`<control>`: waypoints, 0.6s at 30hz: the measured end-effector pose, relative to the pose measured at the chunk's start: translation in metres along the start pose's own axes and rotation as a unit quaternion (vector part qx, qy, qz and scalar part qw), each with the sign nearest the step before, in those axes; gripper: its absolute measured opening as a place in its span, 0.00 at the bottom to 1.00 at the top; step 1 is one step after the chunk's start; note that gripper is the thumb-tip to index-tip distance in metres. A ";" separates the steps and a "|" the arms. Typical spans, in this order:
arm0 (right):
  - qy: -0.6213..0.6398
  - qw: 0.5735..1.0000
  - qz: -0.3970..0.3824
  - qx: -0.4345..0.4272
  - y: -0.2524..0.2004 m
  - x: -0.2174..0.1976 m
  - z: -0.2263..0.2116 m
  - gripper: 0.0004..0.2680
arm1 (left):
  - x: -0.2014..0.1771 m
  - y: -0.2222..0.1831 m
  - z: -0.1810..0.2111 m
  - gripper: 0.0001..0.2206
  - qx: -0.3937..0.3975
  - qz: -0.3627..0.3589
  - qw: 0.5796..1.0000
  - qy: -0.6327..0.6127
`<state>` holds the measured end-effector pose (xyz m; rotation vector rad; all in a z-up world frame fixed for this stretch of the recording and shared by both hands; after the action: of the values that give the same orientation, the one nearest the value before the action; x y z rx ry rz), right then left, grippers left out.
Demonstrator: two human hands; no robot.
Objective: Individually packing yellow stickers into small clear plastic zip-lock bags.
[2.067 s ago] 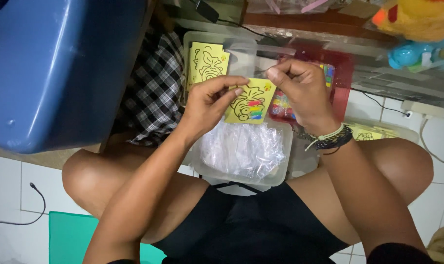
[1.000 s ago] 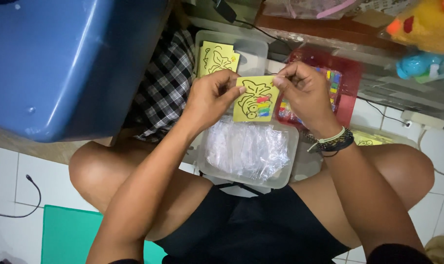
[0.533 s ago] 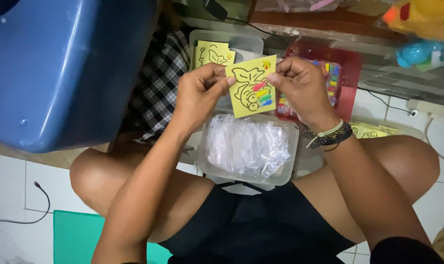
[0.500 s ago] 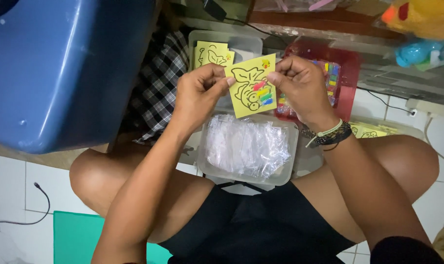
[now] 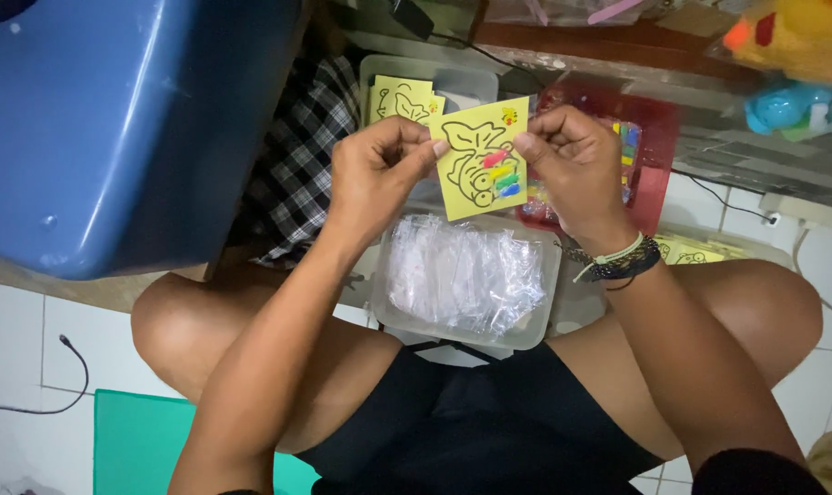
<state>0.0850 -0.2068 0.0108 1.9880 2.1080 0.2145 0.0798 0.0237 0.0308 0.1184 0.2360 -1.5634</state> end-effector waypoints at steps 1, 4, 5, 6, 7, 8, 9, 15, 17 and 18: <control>0.001 1.000 0.001 0.000 0.000 -0.001 0.000 0.03 | 0.000 -0.001 0.002 0.02 0.000 -0.001 1.000 0.001; -0.011 1.000 0.005 -0.008 0.001 -0.007 -0.001 0.04 | 0.002 -0.003 0.005 0.01 0.004 -0.025 1.000 -0.001; -0.017 1.000 0.006 -0.015 0.002 -0.009 -0.003 0.03 | 0.003 -0.002 0.003 0.03 0.007 -0.040 0.999 0.013; -0.024 0.999 0.007 -0.022 0.002 -0.013 -0.005 0.03 | 0.005 -0.002 0.001 0.05 0.010 -0.055 0.998 0.028; -0.025 0.999 0.016 -0.021 0.004 -0.016 -0.011 0.03 | 0.003 -0.003 0.005 0.05 0.012 -0.064 0.997 0.030; -0.036 0.999 -0.001 -0.008 0.005 -0.017 -0.015 0.03 | 0.008 -0.005 0.007 0.09 -0.004 -0.108 0.994 0.011; -0.047 0.999 -0.013 0.006 0.004 -0.020 -0.020 0.04 | 0.014 -0.007 0.011 0.13 -0.019 -0.157 0.987 -0.007; -0.137 0.979 0.012 -0.152 0.004 -0.036 -0.069 0.04 | 0.040 -0.019 -0.033 0.13 -0.080 -0.271 0.948 0.148; -0.104 0.980 0.037 -0.164 0.001 -0.046 -0.087 0.03 | 0.056 -0.031 -0.048 0.12 -0.089 -0.305 0.929 0.190; -0.062 0.979 0.036 -0.189 0.002 -0.050 -0.097 0.02 | 0.060 -0.034 -0.057 0.11 -0.100 -0.313 0.917 0.225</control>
<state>0.0633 -0.2510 0.1076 1.8019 1.7646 0.4541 0.0412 -0.0225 -0.0360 0.2622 0.8630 -2.1233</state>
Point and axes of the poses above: each hand's wrist, its own y-axis towards the middle knuckle, its own x-axis out of the palm, z = x × y, the point moved 7 cm from there along y, towards the middle knuckle, and after that the axes turned 7 degrees about -x, right-handed, at the moved point
